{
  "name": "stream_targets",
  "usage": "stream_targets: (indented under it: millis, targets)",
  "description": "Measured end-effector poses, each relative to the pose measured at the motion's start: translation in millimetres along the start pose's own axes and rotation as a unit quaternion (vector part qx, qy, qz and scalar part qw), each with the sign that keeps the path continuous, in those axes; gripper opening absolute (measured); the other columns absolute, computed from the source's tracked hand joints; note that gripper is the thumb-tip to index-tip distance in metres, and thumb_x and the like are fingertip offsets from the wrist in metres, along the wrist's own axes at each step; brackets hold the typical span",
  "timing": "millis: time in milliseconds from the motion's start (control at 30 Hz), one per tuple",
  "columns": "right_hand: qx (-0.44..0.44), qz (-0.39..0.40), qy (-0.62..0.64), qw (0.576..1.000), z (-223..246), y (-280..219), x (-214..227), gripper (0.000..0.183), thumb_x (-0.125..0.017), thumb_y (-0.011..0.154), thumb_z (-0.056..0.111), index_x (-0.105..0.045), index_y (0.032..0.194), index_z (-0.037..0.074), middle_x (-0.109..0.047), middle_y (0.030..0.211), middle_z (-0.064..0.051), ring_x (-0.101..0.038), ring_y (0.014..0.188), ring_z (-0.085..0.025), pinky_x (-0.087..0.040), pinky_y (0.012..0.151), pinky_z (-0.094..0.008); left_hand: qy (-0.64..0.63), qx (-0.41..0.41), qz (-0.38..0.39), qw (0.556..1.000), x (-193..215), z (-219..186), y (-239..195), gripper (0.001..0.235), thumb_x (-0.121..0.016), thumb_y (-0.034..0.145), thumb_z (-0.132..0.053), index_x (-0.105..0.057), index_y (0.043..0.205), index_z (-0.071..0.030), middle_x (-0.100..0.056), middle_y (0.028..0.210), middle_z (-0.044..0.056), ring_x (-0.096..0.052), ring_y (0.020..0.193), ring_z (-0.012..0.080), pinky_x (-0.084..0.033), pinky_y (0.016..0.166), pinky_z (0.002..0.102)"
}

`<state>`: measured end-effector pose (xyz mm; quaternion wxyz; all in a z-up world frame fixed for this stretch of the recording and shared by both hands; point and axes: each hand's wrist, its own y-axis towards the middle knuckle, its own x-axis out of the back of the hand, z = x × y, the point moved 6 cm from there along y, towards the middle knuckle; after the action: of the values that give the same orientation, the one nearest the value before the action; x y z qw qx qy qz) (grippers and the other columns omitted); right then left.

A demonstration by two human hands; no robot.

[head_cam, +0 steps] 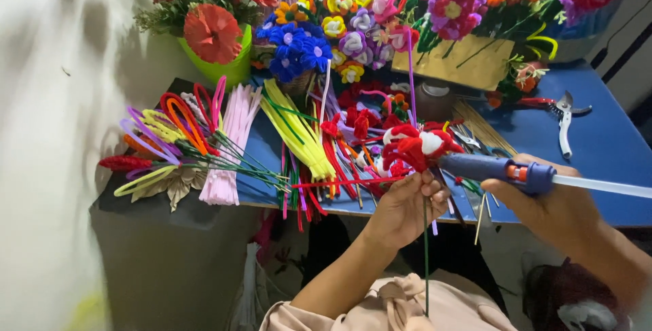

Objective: The person is using a hot glue gun to attach a red and white fabric flower head to a green pipe cleaner stem at a craft station.

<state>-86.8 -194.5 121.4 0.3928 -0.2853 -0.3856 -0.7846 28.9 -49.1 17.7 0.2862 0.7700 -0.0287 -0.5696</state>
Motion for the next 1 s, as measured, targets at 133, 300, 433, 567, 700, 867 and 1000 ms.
stream_targets:
  millis: [133,300,433,567,700,867,1000]
  targets:
    - [-0.03,0.006,-0.007,1.0,3,-1,4,0.037,-0.079,0.081,0.041,-0.063,0.076,0.008,-0.054,0.061,-0.006,-0.041,0.059,-0.022,-0.037,0.057,-0.036,-0.001,0.004,0.0,1.0,-5,1,-1,0.016,-0.062,0.109,-0.02,-0.07,0.109,-0.007,-0.067,0.091,0.003,-0.063,0.095,0.0176,-0.053,0.087,0.025]
    - [-0.019,0.011,-0.033,0.999,-1,2,3,0.041,-0.076,0.08,0.048,-0.064,0.073,0.009,-0.055,0.059,-0.006,-0.045,0.055,-0.021,-0.038,0.055,-0.035,-0.003,0.011,-0.004,1.0,0,0,3,0.014,-0.063,0.108,-0.02,-0.07,0.108,-0.007,-0.067,0.091,0.003,-0.062,0.096,0.0184,-0.053,0.086,0.025]
    - [-0.245,0.013,0.111,0.963,-33,-3,8,0.034,-0.069,0.095,0.031,-0.082,0.084,0.002,-0.07,0.066,-0.016,-0.058,0.057,-0.026,-0.043,0.053,-0.039,0.091,-0.02,-0.027,0.995,-4,-18,8,0.016,-0.063,0.108,-0.023,-0.072,0.106,-0.01,-0.064,0.092,0.002,-0.064,0.093,0.0164,-0.051,0.08,0.026]
    - [-0.204,0.025,0.451,0.869,-147,11,-17,0.074,-0.045,0.109,0.071,-0.063,0.109,0.0,-0.064,0.079,-0.018,-0.053,0.058,-0.023,-0.043,0.047,-0.032,0.414,-0.184,-0.112,0.884,-18,-59,1,0.012,-0.064,0.105,-0.02,-0.069,0.101,-0.01,-0.069,0.096,0.004,-0.066,0.089,0.0171,-0.054,0.083,0.032]
    - [-0.338,-0.008,0.551,0.763,-324,25,-46,0.051,-0.055,0.111,0.063,-0.064,0.115,0.013,-0.063,0.089,-0.003,-0.061,0.072,-0.014,-0.048,0.059,-0.022,0.694,-0.292,-0.158,0.639,-5,-76,-15,0.012,-0.069,0.1,-0.021,-0.073,0.108,-0.012,-0.074,0.091,0.0,-0.067,0.084,0.0125,-0.057,0.071,0.03]
    - [-0.34,-0.101,0.517,0.779,-434,11,-34,0.023,-0.059,0.095,0.018,-0.062,0.114,0.004,-0.07,0.102,-0.015,-0.071,0.088,-0.022,-0.056,0.07,-0.026,0.753,-0.301,-0.1,0.577,-27,-50,-19,0.021,-0.06,0.102,-0.017,-0.064,0.119,-0.004,-0.07,0.098,0.011,-0.068,0.084,0.0234,-0.055,0.071,0.037]
    - [-0.329,-0.077,0.457,0.823,-443,11,-34,0.03,-0.054,0.112,0.018,-0.062,0.125,-0.009,-0.07,0.114,-0.022,-0.067,0.088,-0.024,-0.057,0.085,-0.03,0.789,-0.339,-0.008,0.512,-37,-28,-20,0.028,-0.068,0.094,-0.001,-0.065,0.122,-0.001,-0.07,0.112,0.019,-0.071,0.103,0.0391,-0.06,0.087,0.047]
